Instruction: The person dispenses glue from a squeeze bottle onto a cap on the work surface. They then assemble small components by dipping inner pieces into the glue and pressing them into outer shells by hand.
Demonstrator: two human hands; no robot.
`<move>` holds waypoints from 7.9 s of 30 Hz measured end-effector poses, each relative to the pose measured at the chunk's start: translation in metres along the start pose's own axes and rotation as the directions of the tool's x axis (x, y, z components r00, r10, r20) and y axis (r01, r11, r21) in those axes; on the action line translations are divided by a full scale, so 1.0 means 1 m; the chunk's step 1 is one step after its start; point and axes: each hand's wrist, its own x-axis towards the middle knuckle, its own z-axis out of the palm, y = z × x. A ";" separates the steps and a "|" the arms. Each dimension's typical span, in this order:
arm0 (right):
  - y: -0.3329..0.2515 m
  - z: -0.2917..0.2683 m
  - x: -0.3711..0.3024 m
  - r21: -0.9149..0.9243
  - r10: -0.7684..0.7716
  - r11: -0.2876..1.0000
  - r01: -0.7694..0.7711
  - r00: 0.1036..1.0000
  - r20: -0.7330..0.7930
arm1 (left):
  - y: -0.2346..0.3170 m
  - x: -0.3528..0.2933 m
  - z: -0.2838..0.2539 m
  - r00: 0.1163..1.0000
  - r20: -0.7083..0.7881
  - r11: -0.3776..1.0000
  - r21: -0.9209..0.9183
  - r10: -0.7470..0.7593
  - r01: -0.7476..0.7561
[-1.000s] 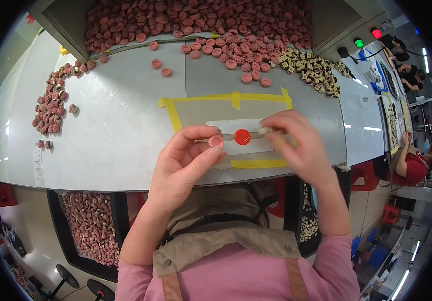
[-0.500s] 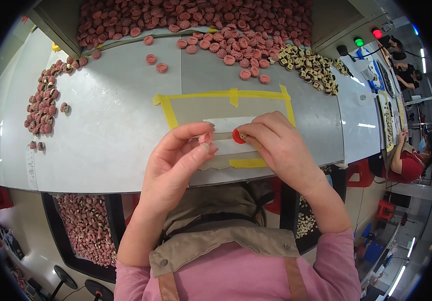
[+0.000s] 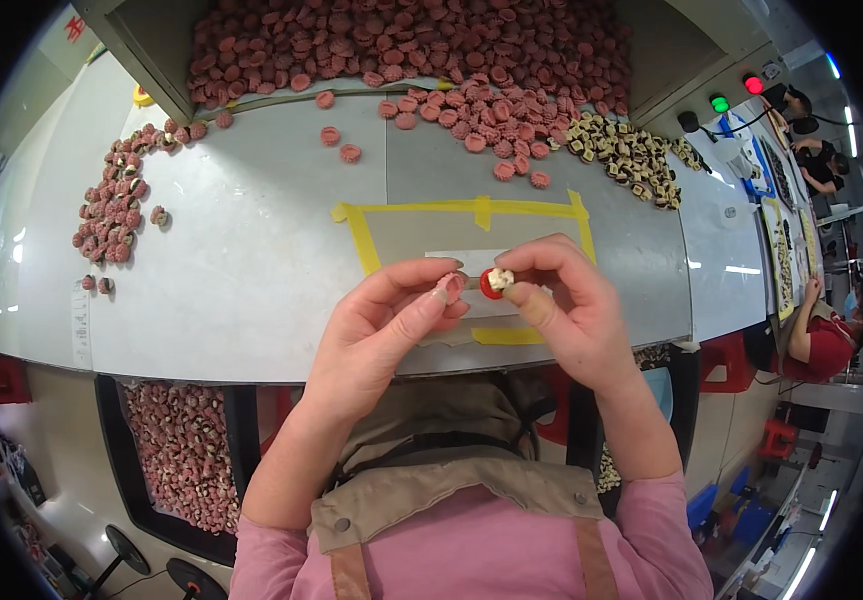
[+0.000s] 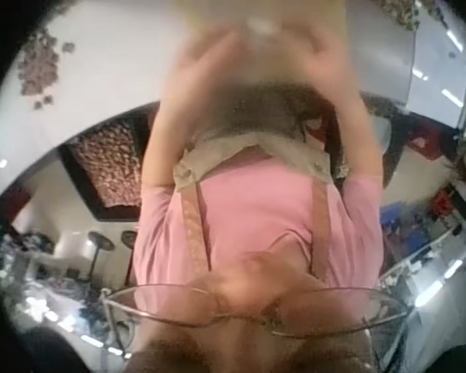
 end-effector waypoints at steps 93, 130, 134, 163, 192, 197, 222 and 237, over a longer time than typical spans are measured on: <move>0.019 -0.121 -0.011 -0.665 0.135 0.721 -0.196 0.980 -0.143 | 0.001 0.010 0.022 0.999 -0.017 0.993 0.105 -0.045 0.047; 0.004 -0.013 0.001 -0.676 -0.205 0.669 0.310 0.951 0.232 | -0.007 0.004 0.008 0.999 0.029 0.999 -0.021 0.046 -0.046; 0.007 -0.011 0.001 -0.723 -0.217 0.630 0.284 0.958 0.188 | -0.007 0.003 0.008 0.999 0.026 0.999 -0.014 0.041 -0.040; -0.003 0.010 -0.012 -0.281 -0.275 0.922 0.267 0.961 0.013 | -0.016 0.002 0.019 0.987 0.029 0.985 0.069 0.156 -0.158; -0.005 0.005 -0.011 -0.366 -0.247 0.864 0.346 0.924 0.291 | -0.007 0.000 0.002 0.935 0.345 0.996 -0.055 0.083 -0.068; 0.000 -0.011 -0.006 -0.358 -0.266 0.845 0.398 0.892 0.365 | -0.002 -0.001 0.002 0.934 0.352 0.996 0.038 0.057 -0.075; 0.100 -0.179 0.020 -0.662 -0.016 0.740 -0.120 0.981 -0.195 | 0.024 0.163 -0.034 0.552 0.362 -0.165 0.913 0.752 -0.373; 0.026 -0.144 0.011 -0.757 0.058 0.651 -0.056 0.998 -0.024 | 0.076 0.079 -0.040 0.837 0.166 0.269 0.899 0.521 -0.346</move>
